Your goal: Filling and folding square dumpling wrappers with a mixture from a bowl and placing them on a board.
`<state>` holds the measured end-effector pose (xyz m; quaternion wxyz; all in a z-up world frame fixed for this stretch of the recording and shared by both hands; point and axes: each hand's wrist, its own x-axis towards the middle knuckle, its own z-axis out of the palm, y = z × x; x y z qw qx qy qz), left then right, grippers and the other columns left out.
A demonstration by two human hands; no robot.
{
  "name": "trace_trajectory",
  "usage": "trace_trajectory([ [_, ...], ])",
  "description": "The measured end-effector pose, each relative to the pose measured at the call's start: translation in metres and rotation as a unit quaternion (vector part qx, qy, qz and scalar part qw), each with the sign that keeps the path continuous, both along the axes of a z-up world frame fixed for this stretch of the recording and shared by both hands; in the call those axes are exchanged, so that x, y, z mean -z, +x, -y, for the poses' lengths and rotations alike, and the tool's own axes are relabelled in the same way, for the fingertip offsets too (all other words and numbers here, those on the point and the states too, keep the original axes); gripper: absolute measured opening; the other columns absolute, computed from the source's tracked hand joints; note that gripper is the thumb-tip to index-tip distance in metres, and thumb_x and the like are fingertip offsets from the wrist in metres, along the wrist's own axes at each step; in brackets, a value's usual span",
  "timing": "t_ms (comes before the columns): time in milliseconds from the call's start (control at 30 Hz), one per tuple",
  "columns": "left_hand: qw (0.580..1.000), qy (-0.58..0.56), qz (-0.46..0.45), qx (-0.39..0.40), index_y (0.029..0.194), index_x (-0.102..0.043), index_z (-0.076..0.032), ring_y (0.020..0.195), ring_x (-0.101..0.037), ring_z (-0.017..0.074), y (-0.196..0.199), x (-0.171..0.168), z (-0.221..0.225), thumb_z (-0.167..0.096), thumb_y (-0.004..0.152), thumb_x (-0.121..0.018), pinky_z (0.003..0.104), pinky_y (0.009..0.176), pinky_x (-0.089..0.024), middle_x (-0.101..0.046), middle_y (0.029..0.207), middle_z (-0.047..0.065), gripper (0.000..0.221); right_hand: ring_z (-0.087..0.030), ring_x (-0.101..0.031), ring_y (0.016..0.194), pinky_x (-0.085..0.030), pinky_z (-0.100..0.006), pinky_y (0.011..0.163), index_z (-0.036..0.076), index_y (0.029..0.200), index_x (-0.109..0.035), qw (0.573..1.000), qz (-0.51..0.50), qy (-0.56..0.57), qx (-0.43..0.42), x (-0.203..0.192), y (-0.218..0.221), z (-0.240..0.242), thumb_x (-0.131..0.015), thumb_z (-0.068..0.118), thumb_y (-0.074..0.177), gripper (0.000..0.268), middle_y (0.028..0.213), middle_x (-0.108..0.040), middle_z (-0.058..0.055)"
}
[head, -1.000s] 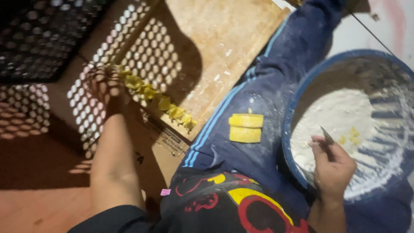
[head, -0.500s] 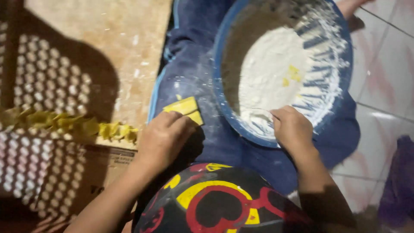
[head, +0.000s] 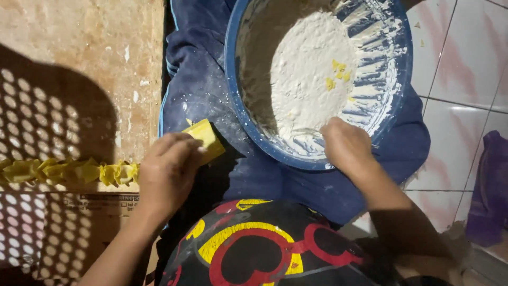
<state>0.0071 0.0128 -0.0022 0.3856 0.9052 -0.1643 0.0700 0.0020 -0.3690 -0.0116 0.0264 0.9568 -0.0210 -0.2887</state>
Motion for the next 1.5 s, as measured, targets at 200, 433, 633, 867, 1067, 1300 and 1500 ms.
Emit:
trace_trajectory([
  [200, 0.94, -0.286, -0.179, -0.057, 0.1, -0.064, 0.004, 0.096, -0.073, 0.0295, 0.009, -0.044, 0.001, -0.004, 0.103, -0.059, 0.04, 0.086, -0.056, -0.073, 0.105, 0.021, 0.01, -0.046, -0.075, 0.089, -0.058, -0.059, 0.078, 0.005, 0.099, -0.077, 0.994, -0.072, 0.04, 0.068, 0.005, 0.018, -0.014, -0.063, 0.017, 0.093, 0.019, 0.084, -0.073, -0.019],
  [433, 0.741, -0.575, -0.323, -0.127, 0.115, -0.057, -0.005, 0.081, -0.063, 0.0172, 0.013, -0.028, 0.015, -0.022, 0.106, -0.052, 0.031, 0.075, -0.054, -0.065, 0.09, 0.008, 0.02, -0.046, -0.072, 0.102, -0.055, -0.055, 0.09, 0.009, 0.096, -0.084, 0.969, -0.135, 0.155, 0.138, -0.009, 0.026, -0.004, -0.069, 0.015, 0.087, 0.019, 0.093, -0.079, -0.024],
  [633, 0.685, -0.587, -0.397, -0.17, 0.116, -0.06, -0.005, 0.082, -0.073, 0.0262, 0.029, -0.025, 0.048, -0.009, 0.093, -0.07, 0.04, 0.076, -0.062, -0.071, 0.096, 0.014, 0.026, -0.028, -0.069, 0.073, -0.057, -0.045, 0.069, 0.001, 0.103, -0.081, 0.911, -0.051, 0.325, 0.25, -0.031, 0.011, -0.003, -0.071, 0.005, 0.087, 0.019, 0.087, -0.077, -0.025],
  [867, 0.626, -0.645, -0.4, -0.18, 0.12, -0.065, 0.003, 0.085, -0.074, 0.026, 0.039, -0.019, 0.101, -0.01, 0.101, -0.057, 0.042, 0.079, -0.062, -0.073, 0.098, 0.017, 0.025, -0.019, -0.072, 0.064, -0.062, -0.033, 0.059, -0.003, 0.107, -0.077, 0.808, 0.239, 0.492, 0.218, -0.042, -0.008, -0.071, -0.073, -0.003, 0.089, 0.018, 0.1, -0.075, -0.017],
  [1067, 0.465, -0.718, -0.454, -0.248, 0.113, -0.066, 0.002, 0.089, -0.073, 0.0382, 0.043, -0.042, 0.113, -0.019, 0.1, -0.058, 0.057, 0.083, -0.059, -0.073, 0.106, 0.024, 0.026, -0.023, -0.074, 0.082, -0.06, -0.036, 0.078, 0.004, 0.102, -0.081, 0.789, 0.367, 0.478, 0.117, -0.037, -0.006, -0.11, -0.08, -0.004, 0.085, 0.019, 0.094, -0.076, -0.011],
  [1300, 0.495, -0.727, -0.388, -0.276, 0.113, -0.066, 0.001, 0.086, -0.076, 0.0367, 0.06, -0.035, 0.081, -0.026, 0.097, -0.061, 0.054, 0.078, -0.064, -0.073, 0.101, 0.022, 0.032, -0.029, -0.073, 0.08, -0.059, -0.042, 0.072, 0.005, 0.108, -0.081, 0.851, 0.338, 0.398, 0.056, -0.012, -0.011, -0.037, -0.069, -0.005, 0.092, 0.022, 0.097, -0.076, -0.011],
  [1500, 0.529, -0.688, -0.414, -0.274, 0.117, -0.067, -0.003, 0.095, -0.075, 0.0391, 0.057, -0.038, 0.078, -0.032, 0.097, -0.059, 0.057, 0.083, -0.064, -0.072, 0.112, 0.021, 0.036, -0.043, -0.072, 0.09, -0.058, -0.054, 0.08, 0.009, 0.106, -0.079, 0.987, 0.055, 0.135, 0.07, -0.01, 0.008, -0.016, -0.061, 0.012, 0.096, 0.021, 0.096, -0.074, -0.017],
])
